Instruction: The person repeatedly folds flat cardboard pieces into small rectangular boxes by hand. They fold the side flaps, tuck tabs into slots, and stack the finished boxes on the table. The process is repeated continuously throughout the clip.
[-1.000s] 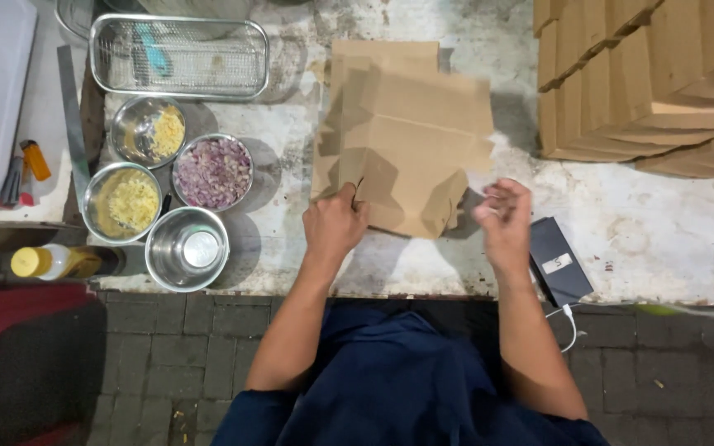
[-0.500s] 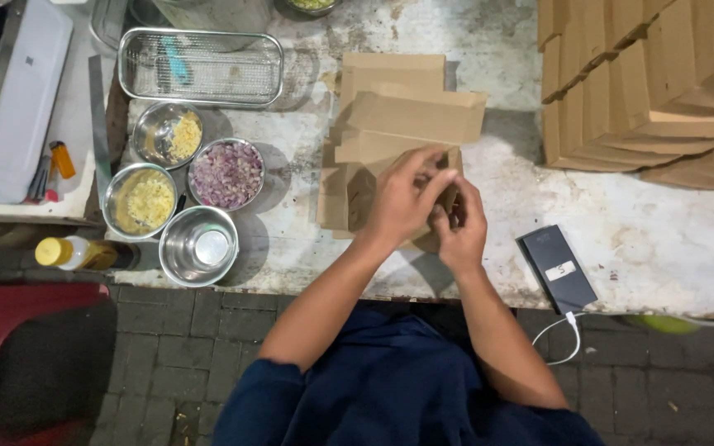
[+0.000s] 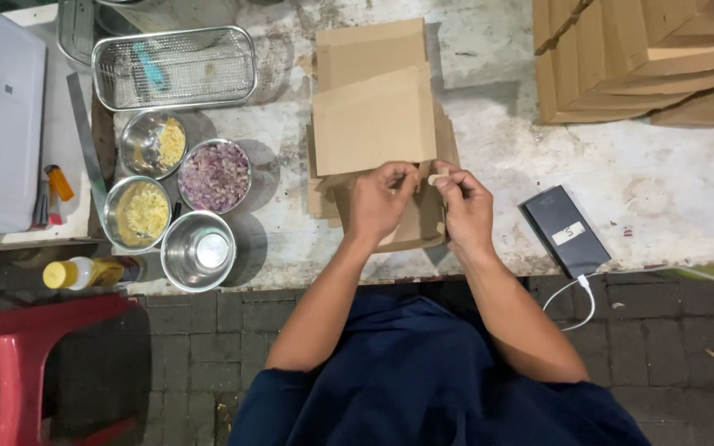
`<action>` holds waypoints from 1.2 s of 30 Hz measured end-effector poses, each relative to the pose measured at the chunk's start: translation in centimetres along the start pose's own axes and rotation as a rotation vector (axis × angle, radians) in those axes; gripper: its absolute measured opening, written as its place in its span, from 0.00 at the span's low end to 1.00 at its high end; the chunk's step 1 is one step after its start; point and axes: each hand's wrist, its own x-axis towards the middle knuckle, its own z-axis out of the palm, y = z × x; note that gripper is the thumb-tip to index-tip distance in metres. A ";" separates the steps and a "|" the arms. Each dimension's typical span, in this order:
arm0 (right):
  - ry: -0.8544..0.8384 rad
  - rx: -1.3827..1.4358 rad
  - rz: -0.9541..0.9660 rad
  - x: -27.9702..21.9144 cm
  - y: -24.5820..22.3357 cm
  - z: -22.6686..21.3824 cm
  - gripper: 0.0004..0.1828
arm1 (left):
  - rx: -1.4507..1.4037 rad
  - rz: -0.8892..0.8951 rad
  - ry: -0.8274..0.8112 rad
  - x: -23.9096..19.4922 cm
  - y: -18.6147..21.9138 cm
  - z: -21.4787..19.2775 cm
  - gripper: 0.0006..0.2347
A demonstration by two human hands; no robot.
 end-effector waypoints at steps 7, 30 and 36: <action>0.026 -0.080 -0.021 -0.1 0.0 0.8 0.08 | 0.061 0.161 0.129 -1.9 -1.5 1.0 0.04; -0.164 -0.301 -0.018 -1.0 2.5 -0.6 0.14 | 0.097 0.142 -0.077 -3.1 -4.6 0.5 0.07; 0.072 -0.041 0.031 1.3 2.6 -2.4 0.10 | 0.365 0.548 0.592 -4.1 -1.1 -5.0 0.14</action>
